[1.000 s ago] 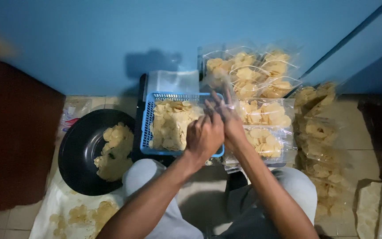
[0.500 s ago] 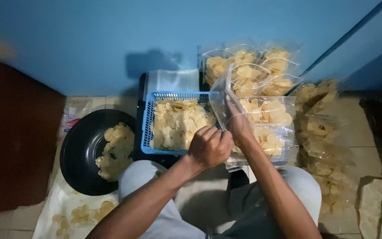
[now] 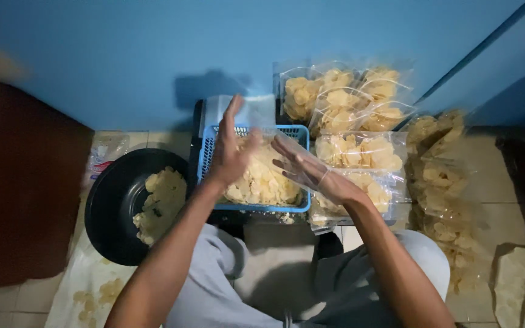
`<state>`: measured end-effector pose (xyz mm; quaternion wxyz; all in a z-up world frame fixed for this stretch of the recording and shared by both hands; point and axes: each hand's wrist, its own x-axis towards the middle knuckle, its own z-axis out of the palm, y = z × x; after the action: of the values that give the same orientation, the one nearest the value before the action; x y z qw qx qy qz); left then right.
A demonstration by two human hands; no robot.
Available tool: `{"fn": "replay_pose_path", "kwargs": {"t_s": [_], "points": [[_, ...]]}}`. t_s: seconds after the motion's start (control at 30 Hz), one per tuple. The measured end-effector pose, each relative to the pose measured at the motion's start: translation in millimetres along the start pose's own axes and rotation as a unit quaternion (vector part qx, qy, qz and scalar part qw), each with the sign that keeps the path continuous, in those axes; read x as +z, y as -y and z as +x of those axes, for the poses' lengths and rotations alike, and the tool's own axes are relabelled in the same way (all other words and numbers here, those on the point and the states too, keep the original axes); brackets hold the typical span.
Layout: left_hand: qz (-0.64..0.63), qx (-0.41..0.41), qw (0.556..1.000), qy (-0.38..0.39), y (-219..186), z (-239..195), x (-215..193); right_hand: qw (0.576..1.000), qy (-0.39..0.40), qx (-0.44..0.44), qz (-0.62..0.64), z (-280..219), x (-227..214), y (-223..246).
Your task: The person sits on the floor and packs potato chips from a blue basket into clear plastic bags. They use both hands to scoop the chips and fill the bags, placing the filled bags aside.
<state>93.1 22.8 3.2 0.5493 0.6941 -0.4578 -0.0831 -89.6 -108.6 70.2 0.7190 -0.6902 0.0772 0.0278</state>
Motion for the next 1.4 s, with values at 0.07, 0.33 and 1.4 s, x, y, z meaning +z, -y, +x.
{"fn": "replay_pose_path", "kwargs": {"t_s": [0.07,0.33,1.4], "points": [[-0.054,-0.032,0.998,0.01,34.9,1.3,-5.7,1.0,-0.006,0.0,-0.002,-2.2,10.3,15.3],[-0.076,-0.002,0.997,-0.021,63.0,7.3,-15.1,0.979,0.037,-0.025,0.199,17.4,-19.9,-53.7],[0.434,0.153,0.88,0.116,-6.9,-23.6,35.0,0.969,-0.242,-0.035,-0.029,26.9,7.5,-9.2]]}}
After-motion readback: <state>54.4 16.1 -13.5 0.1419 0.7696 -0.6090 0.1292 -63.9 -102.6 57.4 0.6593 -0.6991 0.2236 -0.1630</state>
